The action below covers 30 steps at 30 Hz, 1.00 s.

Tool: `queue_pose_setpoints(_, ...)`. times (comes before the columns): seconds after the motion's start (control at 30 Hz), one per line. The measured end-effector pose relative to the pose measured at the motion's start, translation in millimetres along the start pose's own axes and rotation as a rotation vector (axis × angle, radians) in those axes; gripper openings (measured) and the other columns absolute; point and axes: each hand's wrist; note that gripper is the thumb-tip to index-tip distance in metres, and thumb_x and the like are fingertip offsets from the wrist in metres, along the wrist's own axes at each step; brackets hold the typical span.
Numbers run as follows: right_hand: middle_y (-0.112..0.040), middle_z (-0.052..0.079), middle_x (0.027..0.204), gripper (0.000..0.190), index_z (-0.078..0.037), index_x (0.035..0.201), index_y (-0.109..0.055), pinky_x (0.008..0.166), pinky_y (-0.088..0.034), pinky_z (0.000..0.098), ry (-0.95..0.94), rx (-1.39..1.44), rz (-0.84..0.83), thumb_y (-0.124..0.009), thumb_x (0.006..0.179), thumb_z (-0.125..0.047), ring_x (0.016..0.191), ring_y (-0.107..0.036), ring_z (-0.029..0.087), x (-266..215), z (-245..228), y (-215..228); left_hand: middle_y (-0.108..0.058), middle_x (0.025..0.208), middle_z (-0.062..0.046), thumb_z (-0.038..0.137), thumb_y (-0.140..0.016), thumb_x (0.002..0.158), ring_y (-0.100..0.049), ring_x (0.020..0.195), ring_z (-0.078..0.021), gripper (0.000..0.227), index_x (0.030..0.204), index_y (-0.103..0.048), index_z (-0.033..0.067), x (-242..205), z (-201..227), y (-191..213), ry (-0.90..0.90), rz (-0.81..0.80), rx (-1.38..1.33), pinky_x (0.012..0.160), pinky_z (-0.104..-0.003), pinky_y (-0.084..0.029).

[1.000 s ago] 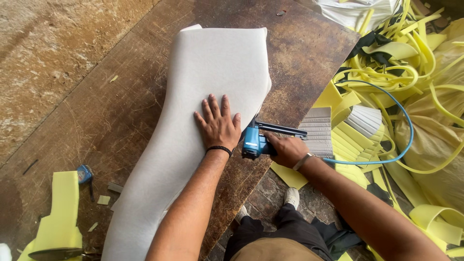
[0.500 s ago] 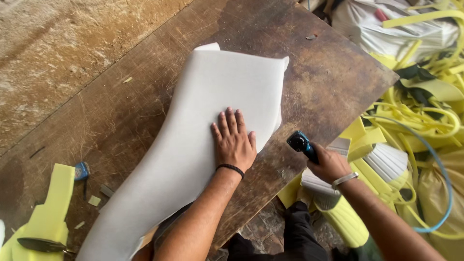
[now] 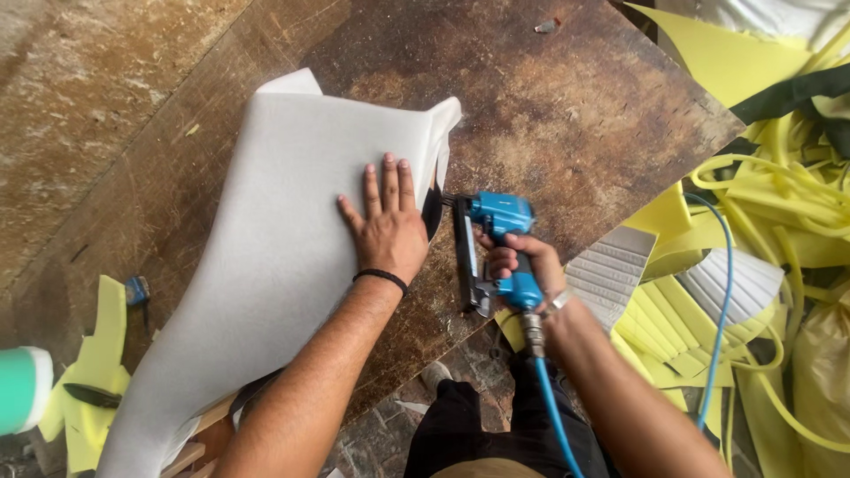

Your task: The person staples a light-colored fabric cover onto a contoured foam seat using a pneumatic staple gun, then trims excess fabric with scissors. The person repeatedly smooths and adjusts the fabric to fit the seat's curves before securing it.

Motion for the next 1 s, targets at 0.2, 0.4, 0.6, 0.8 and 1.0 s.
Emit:
queue_pose_setpoints(0.2, -0.057, -0.002, 0.062, 0.045, 0.013, 0.124, -0.056, 0.053, -0.057, 0.0241, -0.114, 0.24, -0.057, -0.064, 0.093, -0.018, 0.052, -0.061, 0.01, 45, 14, 6, -0.011, 0.171, -0.011, 0.019, -0.046, 0.095, -0.009, 0.157, -0.0313, 0.074, 0.162, -0.015, 0.0078, 2, 10, -4, 0.042, 0.106, -0.077, 0.115, -0.077, -0.006)
queue_pose_setpoints(0.4, -0.057, -0.002, 0.062, 0.042, 0.013, 0.123, -0.056, 0.054, -0.057, 0.0237, -0.16, 0.309, -0.086, -0.064, 0.095, -0.018, 0.052, -0.06, 0.008, 53, 27, 12, -0.012, 0.17, -0.013, 0.016, -0.047, 0.094, -0.009, 0.156, -0.0319, 0.076, 0.162, -0.015, 0.0068, 6, 5, -16, 0.04, 0.142, -0.026, 0.116, -0.074, -0.004)
queue_pose_setpoints(0.6, -0.057, -0.003, 0.062, 0.033, 0.008, 0.116, -0.059, 0.053, -0.056, 0.0228, -0.227, 0.306, -0.067, -0.064, 0.095, -0.017, 0.051, -0.059, 0.008, 53, 23, -5, -0.011, 0.172, -0.013, 0.015, -0.054, 0.088, -0.01, 0.158, -0.0309, 0.085, 0.162, -0.012, 0.0075, 6, 2, -16, 0.039, 0.13, -0.004, 0.118, -0.071, -0.003)
queue_pose_setpoints(0.8, -0.059, -0.002, 0.061, 0.032, 0.007, 0.116, -0.062, 0.047, -0.055, 0.0205, -0.26, 0.306, 0.062, -0.068, 0.095, -0.016, 0.048, -0.059, 0.007, 30, 35, -11, -0.028, 0.17, -0.014, 0.024, -0.051, 0.07, -0.02, 0.159, -0.0337, 0.093, 0.16, -0.032, 0.0104, -3, -20, -20, -0.051, 0.304, -0.543, 0.124, -0.067, -0.001)
queue_pose_setpoints(1.0, -0.056, -0.004, 0.06, 0.032, 0.006, 0.114, -0.061, 0.049, -0.057, 0.0213, -0.332, 0.437, 0.017, -0.066, 0.095, -0.019, 0.049, -0.059, 0.006, 16, 54, 2, -0.05, 0.161, -0.012, 0.022, -0.039, 0.078, -0.034, 0.157, -0.0338, 0.076, 0.151, -0.052, 0.0095, -8, -26, -32, -0.053, 0.432, -0.851, 0.129, -0.063, -0.002)
Point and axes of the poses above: each hand's wrist, its own x-axis towards the middle knuckle, its own y-axis out of the back of the hand, z = x × y
